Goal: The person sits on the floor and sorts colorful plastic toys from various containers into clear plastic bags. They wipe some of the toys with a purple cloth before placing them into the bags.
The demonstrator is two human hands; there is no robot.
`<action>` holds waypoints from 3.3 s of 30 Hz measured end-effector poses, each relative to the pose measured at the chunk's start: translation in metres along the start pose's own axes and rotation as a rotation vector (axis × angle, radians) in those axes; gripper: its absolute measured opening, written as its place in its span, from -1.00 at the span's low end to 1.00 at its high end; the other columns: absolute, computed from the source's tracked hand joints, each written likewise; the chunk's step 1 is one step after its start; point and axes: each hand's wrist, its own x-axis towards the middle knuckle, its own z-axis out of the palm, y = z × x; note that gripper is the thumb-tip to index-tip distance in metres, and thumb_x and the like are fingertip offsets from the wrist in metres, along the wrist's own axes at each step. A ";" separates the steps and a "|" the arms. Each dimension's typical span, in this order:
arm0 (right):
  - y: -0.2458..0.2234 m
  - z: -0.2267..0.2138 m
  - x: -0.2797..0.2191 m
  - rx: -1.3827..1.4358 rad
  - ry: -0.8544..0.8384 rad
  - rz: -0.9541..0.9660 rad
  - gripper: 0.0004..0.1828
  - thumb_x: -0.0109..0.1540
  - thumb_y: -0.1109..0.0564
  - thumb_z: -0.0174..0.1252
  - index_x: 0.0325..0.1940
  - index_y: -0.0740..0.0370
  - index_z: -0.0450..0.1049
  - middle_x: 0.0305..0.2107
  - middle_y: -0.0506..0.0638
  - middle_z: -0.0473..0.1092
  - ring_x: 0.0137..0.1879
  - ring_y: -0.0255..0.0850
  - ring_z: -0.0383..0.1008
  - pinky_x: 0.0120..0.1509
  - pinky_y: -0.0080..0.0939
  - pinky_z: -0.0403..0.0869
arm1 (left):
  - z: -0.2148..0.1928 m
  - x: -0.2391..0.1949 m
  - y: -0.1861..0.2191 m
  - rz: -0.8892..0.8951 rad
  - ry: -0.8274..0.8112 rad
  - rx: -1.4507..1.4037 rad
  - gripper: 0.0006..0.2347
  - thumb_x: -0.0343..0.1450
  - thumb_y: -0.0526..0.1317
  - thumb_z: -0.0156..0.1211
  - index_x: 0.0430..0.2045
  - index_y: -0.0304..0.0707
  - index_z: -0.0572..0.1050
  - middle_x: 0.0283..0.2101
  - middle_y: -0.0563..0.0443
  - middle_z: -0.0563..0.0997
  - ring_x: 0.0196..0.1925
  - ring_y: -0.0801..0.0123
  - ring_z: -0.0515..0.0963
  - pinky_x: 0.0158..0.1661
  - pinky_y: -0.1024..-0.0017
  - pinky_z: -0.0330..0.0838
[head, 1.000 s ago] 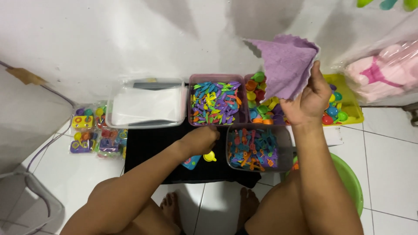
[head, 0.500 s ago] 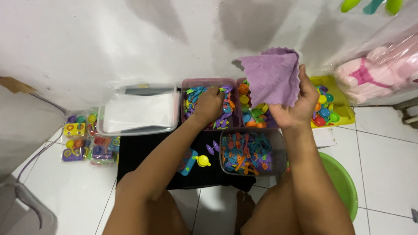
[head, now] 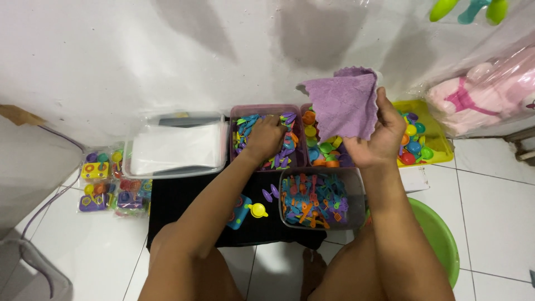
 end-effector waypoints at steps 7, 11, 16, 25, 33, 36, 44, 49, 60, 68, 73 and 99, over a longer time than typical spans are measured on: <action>0.004 -0.001 -0.002 -0.041 -0.029 -0.009 -0.65 0.29 0.02 0.16 0.09 0.21 0.57 0.01 0.07 0.56 0.21 0.03 0.56 0.53 0.15 0.42 | 0.003 0.004 0.004 0.043 0.063 0.040 -0.88 0.29 -0.13 0.16 -0.56 -0.09 0.60 -0.31 0.00 0.46 -0.20 0.11 0.53 -0.28 0.21 0.30; 0.000 -0.002 -0.004 -0.031 -0.034 0.002 -0.66 0.29 0.02 0.14 0.05 0.24 0.57 -0.02 0.07 0.57 0.17 0.03 0.58 0.50 0.15 0.46 | -0.024 0.003 0.002 0.012 0.016 -0.040 -0.87 0.28 -0.16 0.18 -0.54 -0.20 0.60 -0.38 -0.03 0.48 -0.27 0.05 0.58 -0.30 0.20 0.34; -0.003 -0.003 -0.003 -0.143 -0.031 -0.025 -0.68 0.28 0.00 0.16 0.02 0.20 0.58 -0.06 0.05 0.58 0.14 0.01 0.60 0.44 0.11 0.51 | -0.062 0.008 -0.008 -0.429 -0.152 -0.663 -0.85 0.29 -0.16 0.22 -0.50 -0.22 0.64 -0.48 -0.14 0.64 -0.26 -0.08 0.67 -0.26 0.17 0.49; 0.005 -0.010 -0.009 -1.216 -0.341 -0.371 -0.70 0.42 0.17 0.05 -0.30 0.36 0.57 -0.39 0.12 0.49 -0.02 -0.20 0.45 0.27 -0.06 0.40 | -0.159 0.013 0.049 -0.844 0.017 -1.828 -0.83 0.39 -0.31 0.31 -0.33 -0.54 0.52 -0.27 -0.29 0.68 -0.25 0.17 0.74 -0.22 0.47 0.66; 0.069 0.005 -0.022 -1.308 -0.495 -0.421 -0.80 0.14 0.33 0.39 -0.15 0.30 0.63 -0.20 0.09 0.56 0.07 -0.08 0.55 0.27 -0.03 0.44 | -0.190 -0.012 0.053 -0.676 -0.033 -1.564 -0.89 0.30 -0.44 0.28 -0.34 -0.40 0.59 -0.44 -0.01 0.61 -0.34 0.40 0.68 -0.23 0.43 0.64; 0.076 0.006 -0.021 -1.346 -0.486 -0.455 -0.79 0.09 0.32 0.44 -0.21 0.30 0.62 -0.23 0.08 0.54 0.03 -0.06 0.55 0.21 -0.09 0.46 | -0.190 -0.019 0.048 -0.757 -0.054 -1.609 -0.91 0.38 -0.37 0.20 -0.32 -0.42 0.59 -0.48 -0.02 0.56 -0.40 0.44 0.60 -0.21 0.39 0.63; 0.087 0.012 -0.027 -1.403 -0.382 -0.394 -0.84 0.04 0.34 0.42 -0.32 0.33 0.61 -0.30 0.05 0.46 -0.03 -0.09 0.51 0.17 -0.10 0.46 | -0.187 -0.027 0.046 -0.953 -0.080 -1.667 -0.76 0.53 -0.16 0.08 -0.36 -0.41 0.57 -0.60 0.18 0.28 -0.56 0.60 0.40 -0.36 0.58 0.52; 0.090 0.010 -0.026 -1.280 -0.416 -0.355 -0.84 0.00 0.38 0.42 -0.37 0.33 0.60 -0.37 0.03 0.43 -0.12 -0.19 0.48 0.07 -0.24 0.43 | -0.189 -0.028 0.042 -1.000 -0.098 -1.780 -0.82 0.52 -0.24 0.04 -0.43 -0.36 0.50 -0.50 0.06 0.42 -0.45 0.47 0.53 -0.32 0.46 0.60; 0.094 0.023 -0.034 -1.319 -0.523 -0.468 -0.80 0.08 0.35 0.45 -0.24 0.27 0.63 -0.31 0.06 0.52 -0.14 -0.11 0.56 -0.01 -0.16 0.49 | -0.199 -0.027 0.041 -1.050 -0.167 -1.633 -0.82 0.46 -0.17 0.07 -0.51 -0.27 0.43 -0.52 0.08 0.36 -0.48 0.41 0.52 -0.38 0.46 0.58; 0.090 0.024 -0.035 -1.309 -0.293 -0.324 -0.85 0.19 0.32 0.31 -0.18 0.20 0.61 -0.50 -0.16 0.41 -0.38 -0.42 0.30 -0.28 -0.44 0.32 | -0.208 -0.025 0.047 -1.038 -0.135 -1.796 -0.78 0.50 -0.15 0.13 -0.44 -0.35 0.47 -0.53 0.07 0.41 -0.46 0.47 0.57 -0.36 0.51 0.60; 0.086 0.020 -0.029 -1.070 -0.286 -0.268 -0.84 0.25 0.37 0.27 -0.09 0.29 0.54 -0.37 -0.05 0.45 -0.24 -0.40 0.40 -0.19 -0.48 0.42 | -0.232 -0.026 0.054 -1.019 -0.056 -1.878 -0.82 0.52 -0.25 0.09 -0.46 -0.38 0.44 -0.38 -0.05 0.56 -0.32 0.38 0.68 -0.16 0.32 0.65; 0.004 -0.026 -0.005 -0.497 -0.097 -0.092 -0.82 0.30 0.05 0.15 -0.07 0.11 0.56 -0.18 0.03 0.57 -0.02 -0.14 0.64 0.20 -0.06 0.63 | -0.150 -0.114 0.029 -0.074 -0.884 -0.176 -0.82 0.31 -0.21 0.19 -0.34 -0.22 0.67 -0.39 -0.17 0.68 -0.27 -0.07 0.71 -0.32 0.09 0.61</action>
